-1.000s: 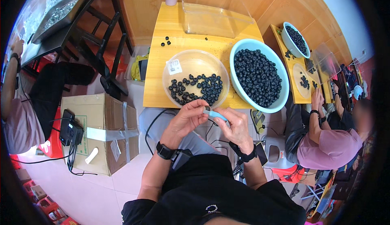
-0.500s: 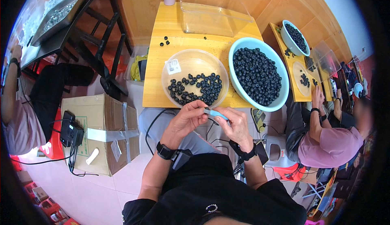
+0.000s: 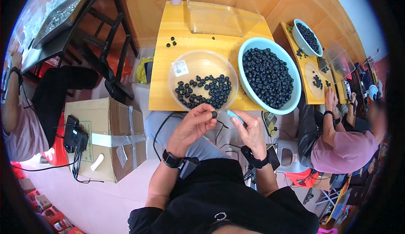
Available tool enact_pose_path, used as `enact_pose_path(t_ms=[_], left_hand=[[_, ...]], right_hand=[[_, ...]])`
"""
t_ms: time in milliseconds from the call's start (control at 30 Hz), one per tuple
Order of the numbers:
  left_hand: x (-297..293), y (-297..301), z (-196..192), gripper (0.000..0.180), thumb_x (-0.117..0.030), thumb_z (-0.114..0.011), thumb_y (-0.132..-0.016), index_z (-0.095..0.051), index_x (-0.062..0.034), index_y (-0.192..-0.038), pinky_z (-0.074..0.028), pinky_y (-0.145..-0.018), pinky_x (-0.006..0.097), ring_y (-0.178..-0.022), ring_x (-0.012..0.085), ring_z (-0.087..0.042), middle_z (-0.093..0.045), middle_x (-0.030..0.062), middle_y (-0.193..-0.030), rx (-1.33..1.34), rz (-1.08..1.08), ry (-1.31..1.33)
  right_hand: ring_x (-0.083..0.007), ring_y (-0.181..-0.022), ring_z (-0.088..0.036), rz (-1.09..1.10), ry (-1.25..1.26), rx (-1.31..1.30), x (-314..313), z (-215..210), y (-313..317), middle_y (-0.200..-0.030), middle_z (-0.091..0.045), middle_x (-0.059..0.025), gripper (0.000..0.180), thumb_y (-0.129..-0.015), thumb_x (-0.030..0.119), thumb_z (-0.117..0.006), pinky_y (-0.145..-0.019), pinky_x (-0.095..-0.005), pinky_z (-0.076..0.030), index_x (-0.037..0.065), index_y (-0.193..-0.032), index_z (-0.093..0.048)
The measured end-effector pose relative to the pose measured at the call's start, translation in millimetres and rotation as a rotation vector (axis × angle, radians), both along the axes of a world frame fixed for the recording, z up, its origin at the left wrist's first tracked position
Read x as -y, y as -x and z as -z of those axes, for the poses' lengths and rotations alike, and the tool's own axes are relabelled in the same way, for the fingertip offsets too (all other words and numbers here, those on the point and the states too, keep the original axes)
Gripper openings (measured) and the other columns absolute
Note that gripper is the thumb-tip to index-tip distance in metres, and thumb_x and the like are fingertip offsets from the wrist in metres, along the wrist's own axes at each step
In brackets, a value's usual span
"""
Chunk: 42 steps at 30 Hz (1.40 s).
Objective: Inspecting and cleaning small black plastic beads or balls using a hand scraper tool.
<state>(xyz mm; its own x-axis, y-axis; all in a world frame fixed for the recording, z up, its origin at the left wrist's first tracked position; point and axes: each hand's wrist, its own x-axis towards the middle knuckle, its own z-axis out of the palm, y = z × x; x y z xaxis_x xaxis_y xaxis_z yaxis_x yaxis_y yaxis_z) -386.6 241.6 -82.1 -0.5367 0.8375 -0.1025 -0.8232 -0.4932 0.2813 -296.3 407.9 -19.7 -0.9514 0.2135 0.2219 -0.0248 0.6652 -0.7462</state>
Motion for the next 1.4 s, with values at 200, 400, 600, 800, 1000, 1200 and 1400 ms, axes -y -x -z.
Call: enact_pose_path(t_ms=[200,400,600,800,1000,1200,1400], left_hand=[[1,0,5,0.013,-0.003,-0.059,-0.083,-0.057,-0.0041,-0.096,-0.054,-0.069,0.023,-0.076,0.0111,-0.062,-0.062,0.005,-0.09,0.022,0.007,0.027],[0,-1,8,0.015,-0.005,-0.059,-0.084,-0.054,-0.0043,-0.099,-0.053,-0.065,0.021,-0.074,0.0111,-0.062,-0.062,0.0087,-0.092,0.008,0.016,0.03],[1,-1,10,0.015,-0.005,-0.06,-0.084,-0.054,-0.0041,-0.098,-0.053,-0.066,0.021,-0.074,0.0111,-0.062,-0.062,0.0095,-0.093,0.004,0.019,0.023],[1,-1,10,0.015,-0.004,-0.059,-0.084,-0.054,-0.0035,-0.098,-0.053,-0.067,0.022,-0.073,0.0115,-0.062,-0.062,0.0102,-0.094,0.025,0.021,0.039],[3,3,15,0.013,-0.002,-0.061,-0.082,-0.058,-0.0041,-0.094,-0.054,-0.067,0.022,-0.076,0.0132,-0.064,-0.063,0.0057,-0.09,-0.011,0.032,0.02],[6,-7,-16,0.012,-0.007,-0.063,-0.082,-0.056,-0.0036,-0.091,-0.049,-0.062,0.02,-0.069,0.011,-0.059,-0.058,0.0082,-0.083,-0.149,0.138,-0.029],[6,-4,-10,0.014,-0.005,-0.064,-0.08,-0.055,-0.0046,-0.091,-0.047,-0.062,0.021,-0.07,0.0109,-0.057,-0.056,0.0075,-0.082,-0.114,0.071,0.095]], right_hand=[[-0.022,-0.053,-0.06,-0.11,-0.035,-0.026,6,5,-4,-0.072,-0.063,-0.0127,0.019,-0.08,0.015,-0.063,-0.048,-0.0308,-0.046,0.002,-0.093,-0.065],[-0.0196,-0.047,-0.056,-0.122,-0.079,-0.019,8,5,-3,-0.065,-0.061,-0.0097,0.02,-0.08,0.017,-0.064,-0.044,-0.0306,-0.043,0.003,-0.093,-0.065],[-0.0189,-0.046,-0.055,-0.124,-0.082,-0.034,7,6,-3,-0.064,-0.06,-0.0093,0.02,-0.08,0.018,-0.063,-0.044,-0.0303,-0.042,0.003,-0.093,-0.065],[-0.0194,-0.047,-0.055,-0.111,-0.084,-0.035,7,8,-2,-0.065,-0.06,-0.0093,0.02,-0.08,0.018,-0.063,-0.044,-0.0305,-0.042,0.003,-0.093,-0.065],[-0.0225,-0.051,-0.057,-0.105,-0.041,-0.029,9,13,0,-0.068,-0.061,-0.0121,0.019,-0.081,0.019,-0.062,-0.047,-0.0314,-0.044,0.004,-0.093,-0.065],[-0.0293,-0.064,-0.063,0.101,-0.113,-0.027,-15,32,3,-0.076,-0.064,-0.0168,0.02,-0.083,0.018,-0.059,-0.054,-0.0351,-0.047,0.002,-0.093,-0.065],[-0.0091,-0.062,-0.052,0.138,0.211,0.15,-12,6,-1,-0.071,-0.062,-0.0082,0.023,-0.083,0.015,-0.06,-0.057,-0.0247,-0.044,-0.002,-0.099,-0.063]])
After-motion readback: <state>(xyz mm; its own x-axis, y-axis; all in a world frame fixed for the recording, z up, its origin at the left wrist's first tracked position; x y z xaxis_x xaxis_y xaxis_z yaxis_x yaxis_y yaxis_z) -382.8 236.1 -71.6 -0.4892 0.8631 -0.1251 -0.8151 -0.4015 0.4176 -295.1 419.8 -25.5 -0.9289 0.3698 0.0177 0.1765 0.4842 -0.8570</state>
